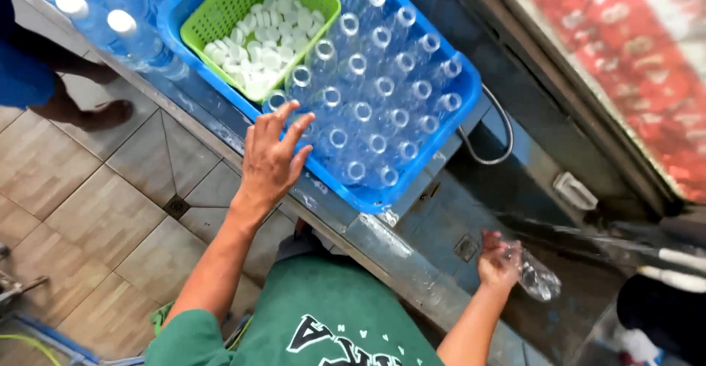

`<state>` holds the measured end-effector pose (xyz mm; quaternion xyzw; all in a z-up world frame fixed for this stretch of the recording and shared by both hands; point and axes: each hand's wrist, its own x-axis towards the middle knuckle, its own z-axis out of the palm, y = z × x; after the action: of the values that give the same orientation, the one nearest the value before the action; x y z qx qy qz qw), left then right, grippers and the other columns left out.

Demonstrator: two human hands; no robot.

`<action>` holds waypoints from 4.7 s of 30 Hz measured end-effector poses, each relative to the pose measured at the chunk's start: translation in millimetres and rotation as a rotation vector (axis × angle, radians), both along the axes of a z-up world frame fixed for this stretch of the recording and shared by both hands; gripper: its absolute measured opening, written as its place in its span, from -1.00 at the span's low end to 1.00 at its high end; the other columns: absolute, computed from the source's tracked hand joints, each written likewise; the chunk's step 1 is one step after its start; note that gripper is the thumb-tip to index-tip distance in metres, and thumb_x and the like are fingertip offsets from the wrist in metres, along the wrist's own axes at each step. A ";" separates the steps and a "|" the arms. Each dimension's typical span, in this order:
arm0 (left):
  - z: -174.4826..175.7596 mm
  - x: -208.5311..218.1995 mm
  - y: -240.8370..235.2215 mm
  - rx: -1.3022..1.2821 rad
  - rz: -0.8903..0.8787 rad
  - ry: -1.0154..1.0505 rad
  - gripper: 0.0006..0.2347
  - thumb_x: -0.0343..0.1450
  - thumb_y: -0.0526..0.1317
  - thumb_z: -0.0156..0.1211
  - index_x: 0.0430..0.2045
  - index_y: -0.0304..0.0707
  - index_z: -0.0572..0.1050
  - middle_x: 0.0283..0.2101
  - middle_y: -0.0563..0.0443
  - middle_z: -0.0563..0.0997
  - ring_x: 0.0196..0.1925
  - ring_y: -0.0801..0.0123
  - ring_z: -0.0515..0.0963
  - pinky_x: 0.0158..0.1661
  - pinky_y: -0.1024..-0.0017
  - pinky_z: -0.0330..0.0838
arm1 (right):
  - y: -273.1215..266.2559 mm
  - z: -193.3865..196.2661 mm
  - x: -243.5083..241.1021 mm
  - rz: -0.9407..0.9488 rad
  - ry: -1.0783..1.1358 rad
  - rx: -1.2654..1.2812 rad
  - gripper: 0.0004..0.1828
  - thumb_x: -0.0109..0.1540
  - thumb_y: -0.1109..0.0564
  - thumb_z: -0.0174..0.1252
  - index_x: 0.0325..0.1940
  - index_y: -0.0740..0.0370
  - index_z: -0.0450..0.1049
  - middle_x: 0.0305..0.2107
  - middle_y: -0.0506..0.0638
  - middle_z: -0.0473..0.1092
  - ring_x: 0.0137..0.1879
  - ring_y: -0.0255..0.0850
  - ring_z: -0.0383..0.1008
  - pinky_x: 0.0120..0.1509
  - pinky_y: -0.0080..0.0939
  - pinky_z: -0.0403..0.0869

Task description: Rinsing empty plastic bottles under a faucet and organizing them into a blue plastic crate.

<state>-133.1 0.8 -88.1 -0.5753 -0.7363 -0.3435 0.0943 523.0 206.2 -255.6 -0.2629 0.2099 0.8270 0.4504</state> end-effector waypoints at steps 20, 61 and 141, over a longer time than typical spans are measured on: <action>-30.9 -9.1 29.7 0.104 -0.023 0.160 -0.63 0.65 -0.06 0.35 0.35 -0.15 0.62 0.12 -0.06 0.70 0.05 0.14 0.68 -0.03 0.24 0.45 | -21.0 210.8 -209.0 -0.015 -1.190 0.583 -0.32 0.44 -0.60 0.04 0.48 -0.28 0.49 -0.08 0.03 0.63 -0.05 -0.11 0.69 -0.04 -0.08 0.77; 23.4 53.9 -6.9 0.001 0.142 -0.172 -0.41 0.54 0.11 0.46 0.44 -0.16 0.51 0.17 -0.11 0.68 0.09 0.06 0.67 0.07 0.13 0.45 | -57.3 301.7 -480.7 0.396 -1.101 2.156 0.05 0.48 -0.43 0.33 0.87 0.03 0.06 0.58 0.30 0.36 0.65 0.27 0.40 0.63 0.33 0.53; -23.4 -33.4 55.9 0.002 -0.058 -0.190 -0.81 0.73 -0.13 0.03 0.17 0.05 0.58 0.13 -0.08 0.49 0.18 -0.13 0.49 0.15 -0.04 0.39 | -158.1 167.1 -481.9 0.315 -2.128 2.479 -0.32 0.51 -0.23 0.13 0.60 0.22 0.44 0.63 0.29 0.27 0.20 0.06 0.51 0.22 0.04 0.44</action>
<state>-166.6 56.7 -111.5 -0.5610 -0.7247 -0.3998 0.0149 41.1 48.1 -88.6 0.1973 0.9542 0.0269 -0.2231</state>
